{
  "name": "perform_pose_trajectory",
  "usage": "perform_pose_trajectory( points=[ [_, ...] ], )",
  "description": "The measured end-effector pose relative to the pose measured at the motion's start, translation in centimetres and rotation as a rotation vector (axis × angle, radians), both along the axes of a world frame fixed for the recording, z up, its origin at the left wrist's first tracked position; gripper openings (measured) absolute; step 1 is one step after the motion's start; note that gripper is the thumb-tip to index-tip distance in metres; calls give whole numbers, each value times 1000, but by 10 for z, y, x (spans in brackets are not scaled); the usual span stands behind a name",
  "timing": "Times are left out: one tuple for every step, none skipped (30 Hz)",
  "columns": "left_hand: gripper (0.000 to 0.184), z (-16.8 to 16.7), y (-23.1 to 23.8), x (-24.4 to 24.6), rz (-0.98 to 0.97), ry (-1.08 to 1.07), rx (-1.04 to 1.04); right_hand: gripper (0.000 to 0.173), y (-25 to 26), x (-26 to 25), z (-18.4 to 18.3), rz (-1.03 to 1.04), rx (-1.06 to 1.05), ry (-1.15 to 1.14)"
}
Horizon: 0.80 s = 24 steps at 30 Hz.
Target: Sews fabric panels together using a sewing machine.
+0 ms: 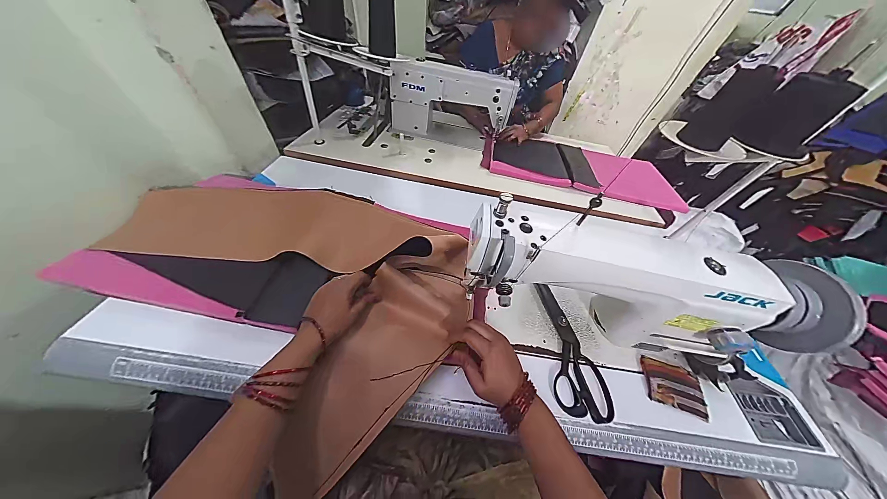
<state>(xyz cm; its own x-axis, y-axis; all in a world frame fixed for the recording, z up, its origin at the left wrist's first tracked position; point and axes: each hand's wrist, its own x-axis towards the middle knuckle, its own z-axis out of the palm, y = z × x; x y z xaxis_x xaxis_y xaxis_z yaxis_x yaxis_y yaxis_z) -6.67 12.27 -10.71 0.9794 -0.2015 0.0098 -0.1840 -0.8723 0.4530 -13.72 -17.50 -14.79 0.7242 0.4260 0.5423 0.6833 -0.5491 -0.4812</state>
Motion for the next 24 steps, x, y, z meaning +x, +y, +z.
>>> perform_pose_trajectory(
  points=[
    [38, 0, 0, 0, -2, -3, 0, 25, -2, 1, 2, 11, -26, 0],
    [38, -1, 0, 0, -3, -1, 1, 23, -2, 1, 3, 17, -59, -19],
    [38, -1, 1, 1, -2, -3, 2, 20, -1, 2, 4, 18, -94, -47],
    [38, -2, 1, 1, -2, -10, -2, 16, 1, 3, 5, 16, -121, -73],
    [38, -2, 1, 0, -3, -16, -9, 15, 2, 3, 5, 13, -126, -87],
    [38, -2, 1, 0, -5, -19, -14, 14, 3, 3, 5, 7, -97, -79],
    [38, -2, 0, -1, -8, -19, -21, 15, 3, 1, 4, 0, -22, -34],
    [38, -1, 0, -1, -8, -13, -26, 15, 3, -1, 2, -1, 90, 44],
    [38, 0, 1, -1, -8, -3, -27, 16, 2, -3, 0, 4, 209, 124],
    [38, 0, 1, -1, -9, 1, -28, 16, 0, -6, -3, 14, 313, 178],
    [38, 0, 2, -1, -13, 5, -26, 16, -1, -10, -9, 31, 409, 221],
    [38, 0, 2, -1, -16, 3, -24, 15, -1, -15, -15, 56, 512, 274],
    [38, 0, 2, -1, -19, -1, -31, 13, -1, -21, -19, 64, 621, 340],
    [38, 0, 1, -2, -19, 1, -44, 13, 0, -27, -21, 55, 715, 407],
    [37, 1, 0, -2, -19, 3, -48, 15, 2, -32, -20, 30, 776, 463],
    [37, 1, -1, -2, -20, 1, -44, 17, 3, -36, -19, 12, 803, 508],
    [36, 2, -2, -2, -22, 1, -34, 18, 4, -39, -17, -3, 801, 535],
    [36, 2, -2, -2, -23, 0, -26, 17, 6, -41, -15, -9, 795, 555],
    [36, 2, -2, -3, -21, -2, -24, 17, 8, -43, -14, -8, 802, 575],
    [35, 2, -2, -3, -20, -6, -25, 18, 10, -44, -12, -3, 827, 590],
    [34, 1, -3, -3, -19, -8, -28, 19, 10, -46, -10, 7, 859, 598],
    [34, 1, -3, -2, -16, -8, -26, 21, 10, -48, -8, 18, 885, 604],
    [34, 1, -3, -2, -14, -4, -20, 21, 8, -51, -4, 18, 889, 608],
    [35, 1, -2, -1, -12, 2, -17, 21, 6, -53, -1, -2, 881, 611]
  ],
)
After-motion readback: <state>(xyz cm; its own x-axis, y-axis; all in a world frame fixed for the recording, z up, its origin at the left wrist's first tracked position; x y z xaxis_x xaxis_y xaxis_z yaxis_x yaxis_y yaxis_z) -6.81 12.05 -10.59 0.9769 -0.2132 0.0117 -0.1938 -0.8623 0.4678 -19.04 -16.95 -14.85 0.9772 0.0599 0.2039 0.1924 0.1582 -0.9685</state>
